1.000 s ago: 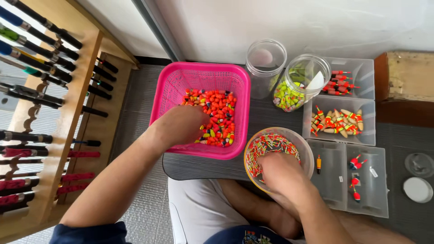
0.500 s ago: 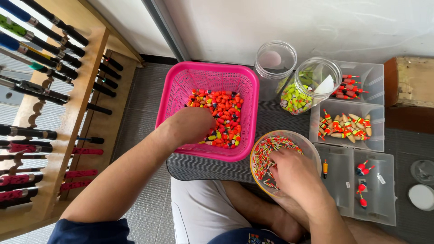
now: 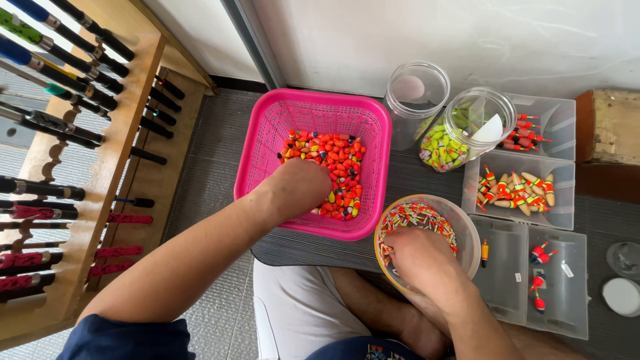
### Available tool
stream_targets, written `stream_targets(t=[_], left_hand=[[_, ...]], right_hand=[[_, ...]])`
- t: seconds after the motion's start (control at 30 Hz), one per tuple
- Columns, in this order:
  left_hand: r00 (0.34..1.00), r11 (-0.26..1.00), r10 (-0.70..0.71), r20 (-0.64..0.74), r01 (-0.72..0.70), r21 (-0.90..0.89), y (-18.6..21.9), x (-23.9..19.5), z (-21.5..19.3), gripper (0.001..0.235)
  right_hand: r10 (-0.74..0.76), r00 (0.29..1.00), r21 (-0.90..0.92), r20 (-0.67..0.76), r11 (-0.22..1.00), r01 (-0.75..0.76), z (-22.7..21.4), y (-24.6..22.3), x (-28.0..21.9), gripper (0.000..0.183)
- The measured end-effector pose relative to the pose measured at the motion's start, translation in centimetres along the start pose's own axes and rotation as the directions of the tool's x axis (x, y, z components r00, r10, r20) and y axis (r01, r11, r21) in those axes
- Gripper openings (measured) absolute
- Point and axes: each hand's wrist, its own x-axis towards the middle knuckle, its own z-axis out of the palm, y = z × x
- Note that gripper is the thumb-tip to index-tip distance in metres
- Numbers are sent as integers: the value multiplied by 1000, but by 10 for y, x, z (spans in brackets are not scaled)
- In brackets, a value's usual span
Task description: The person sits on the floor and assembles small fishing lures by hand. They pick up a lure body from a pink basket, attach a small hook, and place the completed lure into a clear plastic container. The person repeats this process multiple times.
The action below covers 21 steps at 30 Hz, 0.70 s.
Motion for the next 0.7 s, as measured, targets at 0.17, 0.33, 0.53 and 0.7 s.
stream_targets(t=[0.17, 0.33, 0.53, 0.7], left_hand=[[989, 962, -136, -56, 119, -245, 0, -30, -41, 16], [854, 813, -330, -403, 41, -580, 37, -67, -82, 25], [746, 690, -404, -530, -132, -712, 125, -72, -90, 19], [708, 518, -413, -573, -334, -787, 173, -52, -70, 15]], right_hand=[[28, 978, 81, -207, 997, -11, 4, 18, -13, 22], [93, 935, 247, -342, 969, -6, -17, 21, -41, 24], [293, 889, 388, -351, 910, -146, -23, 19, -56, 29], [490, 802, 859, -341, 509, 54, -36, 11, -75, 17]])
